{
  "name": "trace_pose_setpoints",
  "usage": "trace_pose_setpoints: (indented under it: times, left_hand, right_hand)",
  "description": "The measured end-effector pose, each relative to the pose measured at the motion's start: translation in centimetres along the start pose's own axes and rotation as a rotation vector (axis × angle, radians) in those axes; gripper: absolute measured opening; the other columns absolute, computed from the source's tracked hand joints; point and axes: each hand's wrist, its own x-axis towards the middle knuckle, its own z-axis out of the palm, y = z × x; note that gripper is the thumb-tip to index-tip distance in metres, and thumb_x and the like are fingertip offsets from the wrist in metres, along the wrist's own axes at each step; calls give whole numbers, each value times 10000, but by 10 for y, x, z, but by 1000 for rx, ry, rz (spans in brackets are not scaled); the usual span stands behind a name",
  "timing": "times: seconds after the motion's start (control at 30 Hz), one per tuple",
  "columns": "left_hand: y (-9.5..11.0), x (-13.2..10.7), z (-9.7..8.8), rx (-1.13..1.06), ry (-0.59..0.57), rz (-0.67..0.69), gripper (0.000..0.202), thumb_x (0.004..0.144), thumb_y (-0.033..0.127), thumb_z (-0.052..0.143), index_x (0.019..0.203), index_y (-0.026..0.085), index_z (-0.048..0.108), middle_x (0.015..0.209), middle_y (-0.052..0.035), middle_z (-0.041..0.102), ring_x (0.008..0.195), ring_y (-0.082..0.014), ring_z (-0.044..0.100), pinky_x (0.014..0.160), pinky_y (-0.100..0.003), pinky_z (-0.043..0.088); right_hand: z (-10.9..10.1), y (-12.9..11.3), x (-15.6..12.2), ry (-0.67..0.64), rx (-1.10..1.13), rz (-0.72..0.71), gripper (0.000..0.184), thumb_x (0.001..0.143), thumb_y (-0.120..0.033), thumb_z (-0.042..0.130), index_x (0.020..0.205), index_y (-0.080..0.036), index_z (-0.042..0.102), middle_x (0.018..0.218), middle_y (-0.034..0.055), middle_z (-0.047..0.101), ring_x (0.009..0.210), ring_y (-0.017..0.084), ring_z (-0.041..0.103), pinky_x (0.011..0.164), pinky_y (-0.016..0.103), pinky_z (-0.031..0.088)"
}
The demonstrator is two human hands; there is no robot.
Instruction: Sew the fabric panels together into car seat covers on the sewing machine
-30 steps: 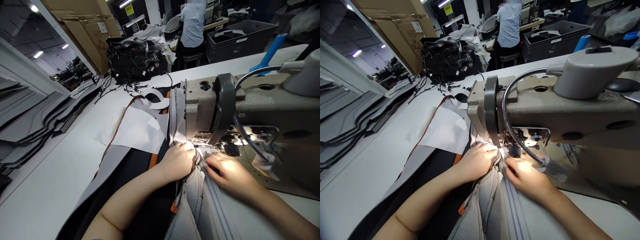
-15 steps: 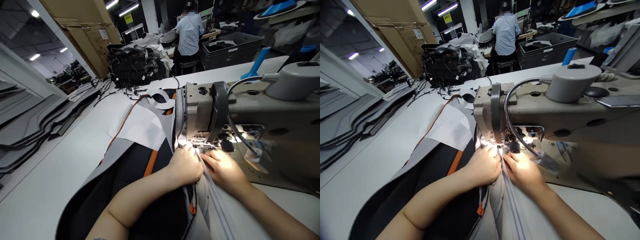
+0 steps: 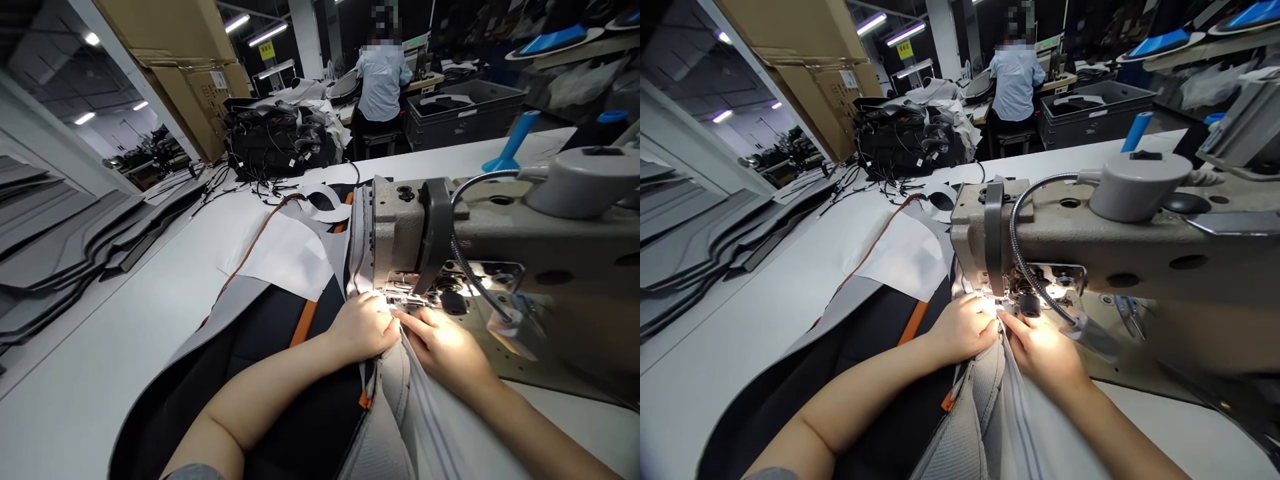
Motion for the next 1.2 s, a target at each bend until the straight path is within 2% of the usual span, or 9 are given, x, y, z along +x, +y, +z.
trace_pose_setpoints:
  times: [0.13,0.27,0.37,0.5,0.63,0.7,0.83,1.0,1.2]
  left_hand:
    - [-19,10,4,-48,9,70,323,867,218,377,652,158,610,689,-50,618,706,-175,568,761,-308,463]
    - [-39,8,5,-149,-32,160,356,890,222,333,673,169,610,709,-40,627,732,-159,568,826,-288,446]
    - [-50,-2,-2,-190,-20,208,349,892,247,332,820,153,660,884,-74,642,862,-183,550,865,-307,423]
    - [-47,-18,-26,-235,-20,115,367,927,312,332,1003,200,674,1130,-90,568,1083,-226,452,952,-371,353]
    - [-23,-22,-49,-193,-153,-15,361,948,346,332,989,268,682,1122,-73,539,1154,-252,390,943,-415,336]
    - [-9,-20,-53,-109,-220,-47,329,939,352,355,1037,277,660,1087,-77,544,1135,-269,401,889,-417,366]
    - [13,-17,-50,50,-256,-85,308,892,373,418,1039,203,629,1022,-105,554,1019,-272,454,775,-381,418]
    - [25,-14,-36,82,-230,-129,308,854,404,452,925,175,645,962,-112,550,955,-271,467,700,-352,445]
    - [32,-18,-25,56,-143,-154,280,848,359,450,923,159,632,923,-110,548,945,-268,476,631,-336,450]
  right_hand:
    - [-11,2,2,40,221,-32,280,888,-186,397,1080,-185,601,888,76,628,826,196,561,720,306,449]
    - [-29,-11,-1,52,380,-370,181,828,-124,397,842,-200,562,767,52,571,703,187,490,677,351,399]
    - [-30,-28,-1,-30,389,-549,190,816,-98,369,791,-184,536,664,35,510,615,177,421,614,350,363]
    - [-20,-52,1,-155,390,-458,216,843,-82,339,862,-146,545,763,75,551,721,201,458,686,371,408]
    - [-20,-62,-1,-229,472,-454,236,815,-106,404,987,-132,563,1025,131,589,1003,246,489,940,443,369]
    - [-26,-58,-3,-266,510,-474,229,812,-101,415,948,-161,590,1006,111,610,1009,232,509,940,422,376]
    - [-35,-32,-10,-240,483,-378,266,838,-96,372,812,-222,605,756,24,618,732,172,553,682,310,433]
    - [-18,1,-10,60,222,20,292,844,-144,367,959,-201,630,862,49,650,773,186,598,687,302,457]
    - [-3,-5,-5,37,183,20,301,872,-201,379,996,-167,651,841,72,643,767,190,599,690,303,477]
